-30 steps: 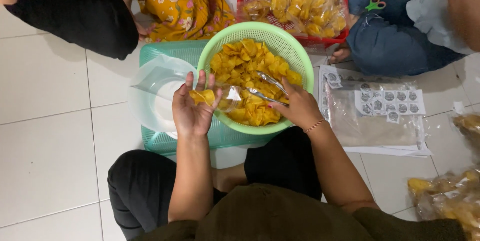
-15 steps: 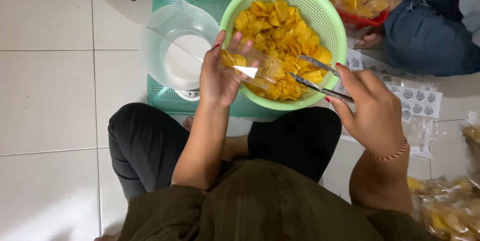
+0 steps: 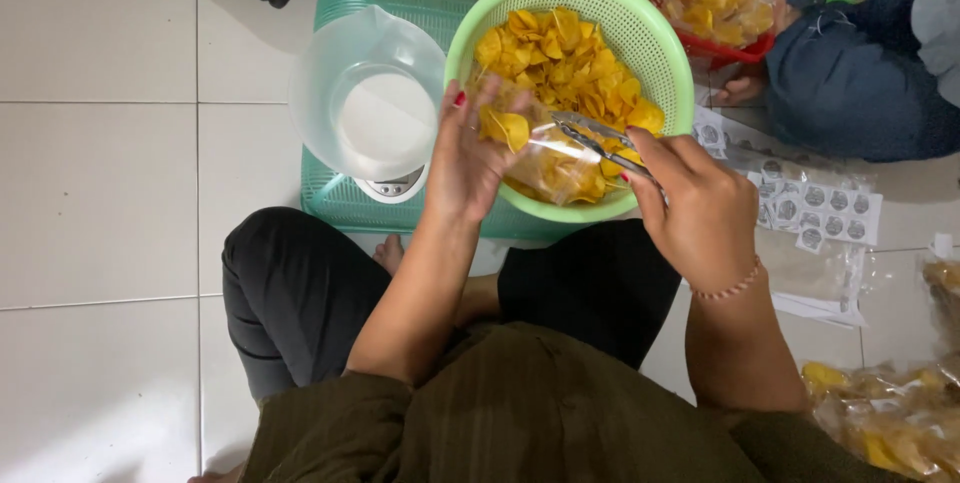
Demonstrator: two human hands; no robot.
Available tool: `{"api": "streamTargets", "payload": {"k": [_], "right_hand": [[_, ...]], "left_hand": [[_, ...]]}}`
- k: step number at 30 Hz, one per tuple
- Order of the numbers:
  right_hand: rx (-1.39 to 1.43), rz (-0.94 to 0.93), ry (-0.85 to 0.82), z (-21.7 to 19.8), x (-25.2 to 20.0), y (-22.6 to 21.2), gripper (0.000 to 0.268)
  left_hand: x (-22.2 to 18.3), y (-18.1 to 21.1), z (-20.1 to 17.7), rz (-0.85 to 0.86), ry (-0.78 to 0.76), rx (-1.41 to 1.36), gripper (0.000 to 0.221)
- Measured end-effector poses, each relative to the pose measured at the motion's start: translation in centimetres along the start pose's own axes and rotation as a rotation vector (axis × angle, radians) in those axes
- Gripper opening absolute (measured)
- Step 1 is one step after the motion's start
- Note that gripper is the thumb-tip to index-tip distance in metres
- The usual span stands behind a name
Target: A person uses tongs to package yellow chips into small plastic bags, occasionally using a scale to check the weight.
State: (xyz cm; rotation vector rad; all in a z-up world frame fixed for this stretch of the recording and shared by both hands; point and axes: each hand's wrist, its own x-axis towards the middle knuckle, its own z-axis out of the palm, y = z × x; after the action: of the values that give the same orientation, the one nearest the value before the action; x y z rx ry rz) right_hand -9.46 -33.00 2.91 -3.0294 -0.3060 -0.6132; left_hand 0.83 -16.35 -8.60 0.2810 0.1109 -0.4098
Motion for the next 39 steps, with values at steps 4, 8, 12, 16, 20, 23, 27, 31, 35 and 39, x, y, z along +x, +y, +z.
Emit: {"api": "streamTargets", "payload": {"k": [4, 8, 12, 16, 20, 23, 27, 31, 35, 39], "right_hand": [[0.009, -0.024, -0.005, 0.3, 0.2, 0.4, 0.03], [0.147, 0.004, -0.028, 0.5, -0.1, -0.1, 0.029], [0.176, 0.024, -0.011, 0.5, 0.2, -0.3, 0.029], [0.3, 0.08, 0.037, 0.1, 0.3, -0.3, 0.031], [0.423, 0.061, -0.009, 0.8, -0.2, 0.1, 0.031], [0.395, 0.059, -0.041, 2.0, -0.7, -0.3, 0.031], [0.426, 0.079, -0.047, 1.1, -0.6, -0.6, 0.031], [0.524, 0.113, -0.082, 1.0, -0.6, -0.4, 0.033], [0.62, 0.183, -0.128, 1.5, -0.8, -0.5, 0.034], [0.518, 0.2, -0.188, 1.3, -1.4, 0.9, 0.043]], "left_hand": [[0.4, 0.1, 0.0, 0.088, 0.019, -0.078, 0.092], [0.7, -0.9, -1.2, 0.005, 0.065, -0.256, 0.077], [0.7, -0.9, -1.5, -0.005, 0.069, -0.158, 0.082], [-0.5, 0.2, 0.5, 0.113, -0.046, -0.036, 0.082], [-0.5, -0.1, 1.3, 0.282, -0.015, 0.119, 0.089], [0.1, -1.4, -0.6, 0.309, -0.024, 0.028, 0.083], [-0.6, -0.6, 0.5, 0.295, -0.038, -0.065, 0.075], [0.2, -0.5, -0.6, 0.22, -0.046, -0.192, 0.069], [0.6, -0.9, -3.0, 0.116, 0.125, -0.166, 0.063], [1.4, 0.7, -3.4, 0.13, 0.176, -0.148, 0.062]]}}
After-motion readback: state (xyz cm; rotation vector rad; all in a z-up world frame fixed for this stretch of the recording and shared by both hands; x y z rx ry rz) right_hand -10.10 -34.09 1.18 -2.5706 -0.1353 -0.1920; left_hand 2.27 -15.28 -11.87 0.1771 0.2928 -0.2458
